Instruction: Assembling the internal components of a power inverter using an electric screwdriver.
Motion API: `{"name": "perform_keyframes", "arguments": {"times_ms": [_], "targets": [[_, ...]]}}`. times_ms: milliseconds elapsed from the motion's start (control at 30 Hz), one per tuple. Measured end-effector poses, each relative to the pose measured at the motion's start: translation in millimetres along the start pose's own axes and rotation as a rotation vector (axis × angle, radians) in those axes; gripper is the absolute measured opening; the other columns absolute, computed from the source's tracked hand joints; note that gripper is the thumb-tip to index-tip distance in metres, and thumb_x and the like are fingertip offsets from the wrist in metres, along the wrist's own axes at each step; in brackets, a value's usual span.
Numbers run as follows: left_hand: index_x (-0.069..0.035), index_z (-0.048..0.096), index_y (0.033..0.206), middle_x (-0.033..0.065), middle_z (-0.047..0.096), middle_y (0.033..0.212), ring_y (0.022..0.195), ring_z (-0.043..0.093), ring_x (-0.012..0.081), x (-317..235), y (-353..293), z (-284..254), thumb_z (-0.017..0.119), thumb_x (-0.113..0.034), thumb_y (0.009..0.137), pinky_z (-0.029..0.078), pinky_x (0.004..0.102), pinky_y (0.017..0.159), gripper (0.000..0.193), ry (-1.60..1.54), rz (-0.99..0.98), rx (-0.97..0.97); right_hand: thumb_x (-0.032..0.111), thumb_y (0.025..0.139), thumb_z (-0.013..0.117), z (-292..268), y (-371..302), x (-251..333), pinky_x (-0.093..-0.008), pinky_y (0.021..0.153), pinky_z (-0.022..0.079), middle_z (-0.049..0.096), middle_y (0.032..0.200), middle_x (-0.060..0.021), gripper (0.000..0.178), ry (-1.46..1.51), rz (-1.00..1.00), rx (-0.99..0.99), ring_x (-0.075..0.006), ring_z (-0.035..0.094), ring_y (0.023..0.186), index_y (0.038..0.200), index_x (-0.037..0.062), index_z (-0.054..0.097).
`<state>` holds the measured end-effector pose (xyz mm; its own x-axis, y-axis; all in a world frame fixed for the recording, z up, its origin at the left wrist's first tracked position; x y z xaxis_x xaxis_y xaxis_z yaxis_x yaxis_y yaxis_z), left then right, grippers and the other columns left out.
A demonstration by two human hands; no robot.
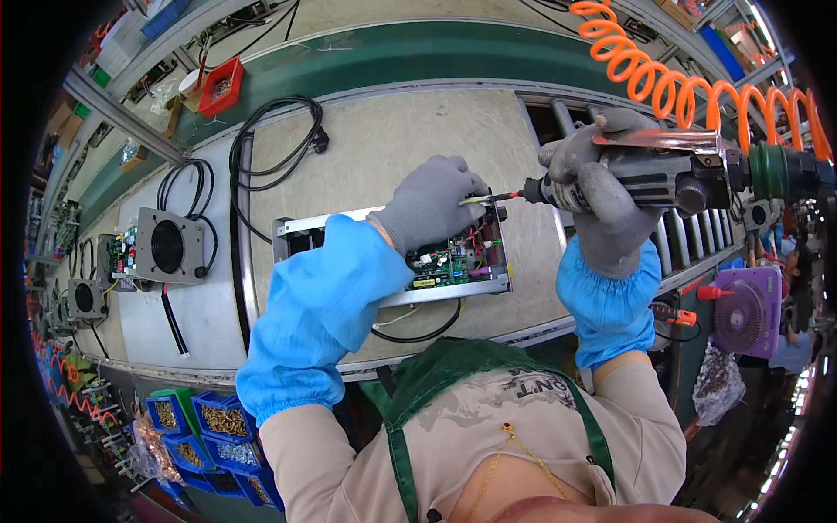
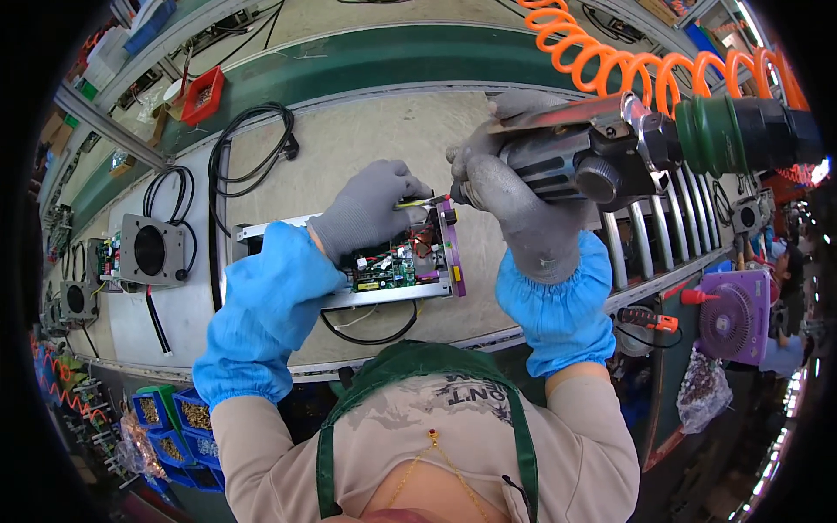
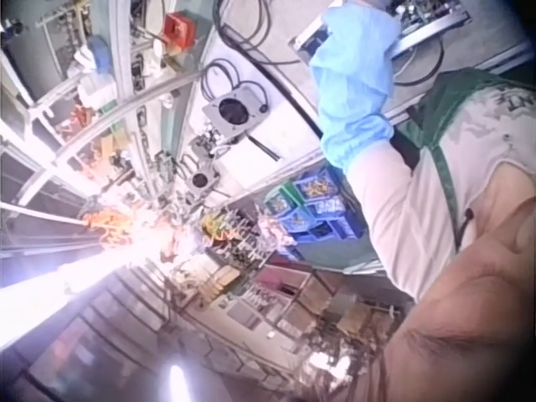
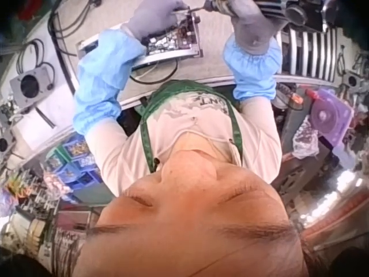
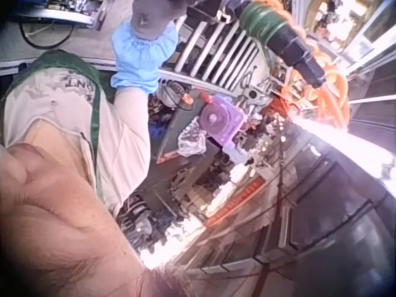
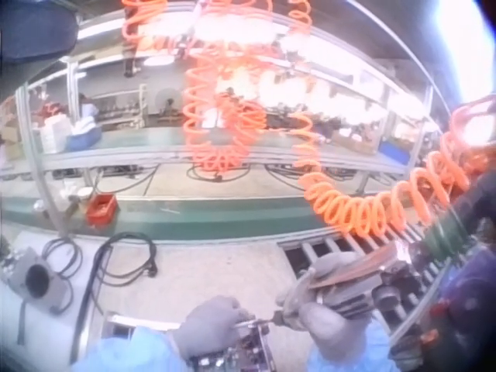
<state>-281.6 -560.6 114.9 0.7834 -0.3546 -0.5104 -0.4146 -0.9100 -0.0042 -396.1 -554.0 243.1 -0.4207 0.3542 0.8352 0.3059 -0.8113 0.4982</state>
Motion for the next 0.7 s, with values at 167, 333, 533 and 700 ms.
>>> {"name": "perform_keyframes", "arguments": {"times_ms": [167,333,533,700], "targets": [[-0.008,0.067,0.107,0.0136,0.056,0.093,0.089,0.056,0.0297,7,3,5,0.068,-0.019,0.080,0.047,0.0386,0.079,0.030,-0.148,0.115,-0.023,-0.005,0.075,0.066,-1,5,3,-0.0281,0.056,0.052,0.063,0.081,-0.0118,0.037,-0.002,0.000,-0.114,-0.0178,0.063,0.071,0.109,0.0020,0.054],[-0.007,0.066,0.109,0.0136,0.056,0.094,0.089,0.057,0.0294,8,7,5,0.069,-0.018,0.080,0.047,0.0375,0.079,0.031,-0.185,0.125,0.025,-0.006,0.072,0.068,3,15,0,-0.0263,0.052,0.052,0.064,0.077,-0.0116,0.043,-0.049,-0.004,-0.058,-0.0171,0.064,0.067,0.112,0.0008,0.053],[-0.006,0.065,0.108,0.0148,0.058,0.102,0.091,0.059,0.0297,5,8,0,0.068,-0.016,0.079,0.048,0.0358,0.080,0.031,-0.155,0.134,0.006,-0.009,0.070,0.068,6,17,0,-0.0258,0.053,0.051,0.065,0.077,-0.0118,0.045,-0.175,-0.036,0.001,-0.0149,0.063,0.065,0.111,0.0008,0.053],[-0.002,0.064,0.110,0.0134,0.065,0.108,0.091,0.062,0.0199,44,16,7,0.064,-0.019,0.083,0.048,0.0319,0.081,0.032,-0.689,-0.184,0.212,-0.010,0.072,0.065,6,15,2,-0.0300,0.056,0.054,0.062,0.076,-0.0127,0.042,-0.099,0.002,-0.096,-0.0174,0.062,0.064,0.111,-0.0023,0.051]]}}
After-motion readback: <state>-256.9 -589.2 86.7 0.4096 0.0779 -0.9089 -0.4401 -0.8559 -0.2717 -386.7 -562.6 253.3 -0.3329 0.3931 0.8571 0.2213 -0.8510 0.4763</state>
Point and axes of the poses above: each hand's wrist, its own y-axis towards the middle knuckle, its own z-axis out of the palm, x = y × z, the point moved 10 cm from there along y, towards the middle knuckle
